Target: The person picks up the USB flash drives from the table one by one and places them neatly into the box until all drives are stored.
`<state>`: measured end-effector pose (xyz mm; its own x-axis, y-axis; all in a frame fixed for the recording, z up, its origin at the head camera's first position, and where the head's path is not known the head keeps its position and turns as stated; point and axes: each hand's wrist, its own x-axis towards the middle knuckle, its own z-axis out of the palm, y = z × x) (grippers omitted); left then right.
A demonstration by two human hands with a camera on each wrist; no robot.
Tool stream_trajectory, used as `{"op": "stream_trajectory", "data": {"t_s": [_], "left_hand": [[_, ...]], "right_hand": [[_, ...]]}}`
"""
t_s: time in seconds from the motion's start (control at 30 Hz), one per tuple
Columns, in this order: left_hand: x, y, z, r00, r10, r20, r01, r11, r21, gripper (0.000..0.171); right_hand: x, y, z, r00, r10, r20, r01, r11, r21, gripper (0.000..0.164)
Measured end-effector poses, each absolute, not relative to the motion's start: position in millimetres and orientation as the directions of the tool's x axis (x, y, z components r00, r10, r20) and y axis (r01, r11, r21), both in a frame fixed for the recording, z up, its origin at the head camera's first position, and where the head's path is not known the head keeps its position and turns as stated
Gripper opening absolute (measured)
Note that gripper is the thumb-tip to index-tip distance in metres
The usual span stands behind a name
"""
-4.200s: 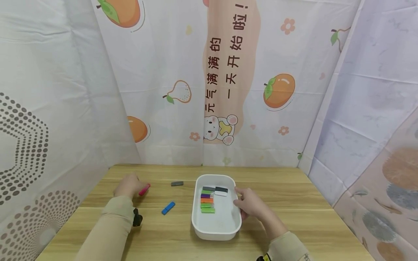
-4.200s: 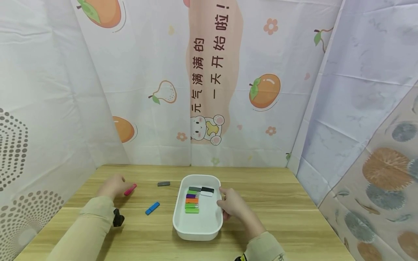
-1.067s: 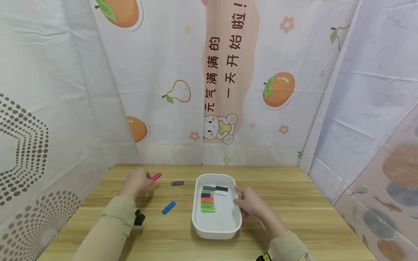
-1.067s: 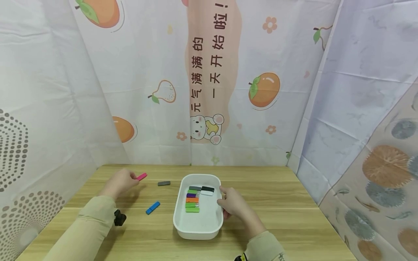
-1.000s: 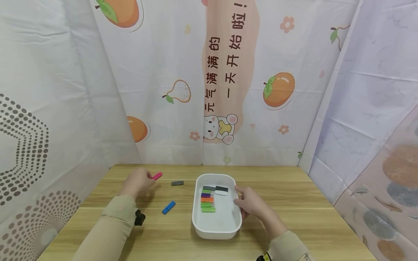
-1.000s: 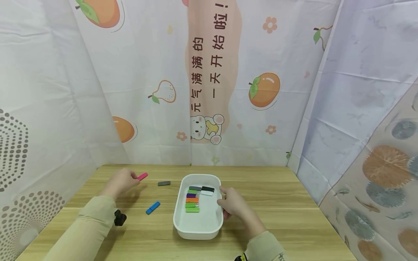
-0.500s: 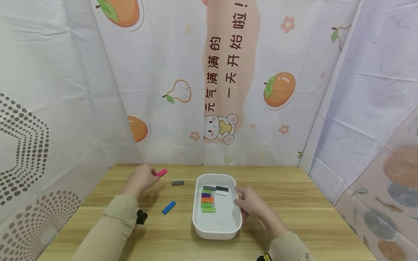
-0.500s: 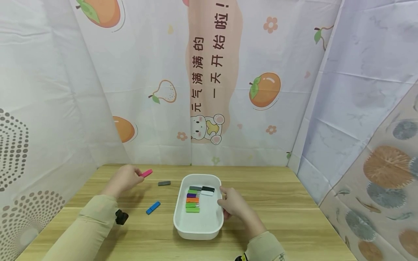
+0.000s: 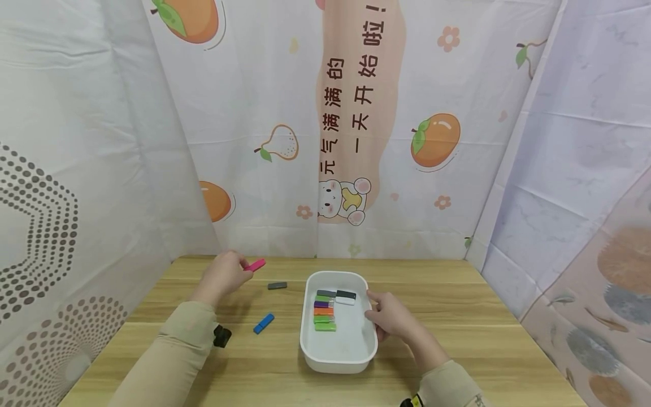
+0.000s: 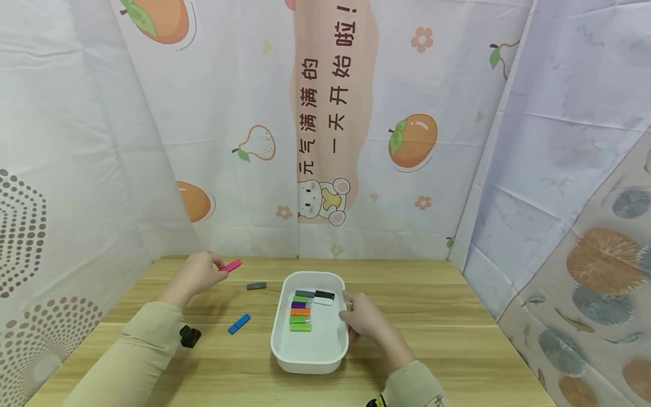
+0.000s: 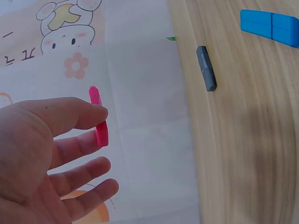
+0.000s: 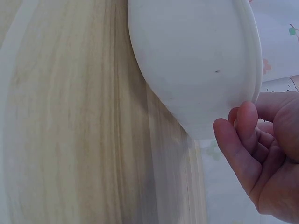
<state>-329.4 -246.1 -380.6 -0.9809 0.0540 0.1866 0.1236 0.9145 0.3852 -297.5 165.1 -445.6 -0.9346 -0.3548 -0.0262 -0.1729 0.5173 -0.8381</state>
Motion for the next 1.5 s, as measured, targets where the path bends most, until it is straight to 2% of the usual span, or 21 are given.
{"op": "stream_trajectory", "data": {"t_s": [0.53, 1.13, 1.5], "left_hand": [[-330, -223, -374, -0.971, 0.119, 0.206, 0.191, 0.907, 0.374, 0.011], [-335, -168, -369, -0.968, 0.163, 0.190, 0.223, 0.906, 0.361, 0.014], [-337, -140, -369, -0.976, 0.158, 0.151, 0.207, 0.891, 0.403, 0.010]], "right_hand": [[-296, 163, -444, -0.938, -0.344, -0.033, -0.165, 0.527, -0.834, 0.062], [-298, 164, -446, -0.938, -0.344, -0.041, -0.156, 0.525, -0.837, 0.063], [-297, 164, -446, -0.939, -0.342, -0.033, -0.161, 0.523, -0.837, 0.063]]}}
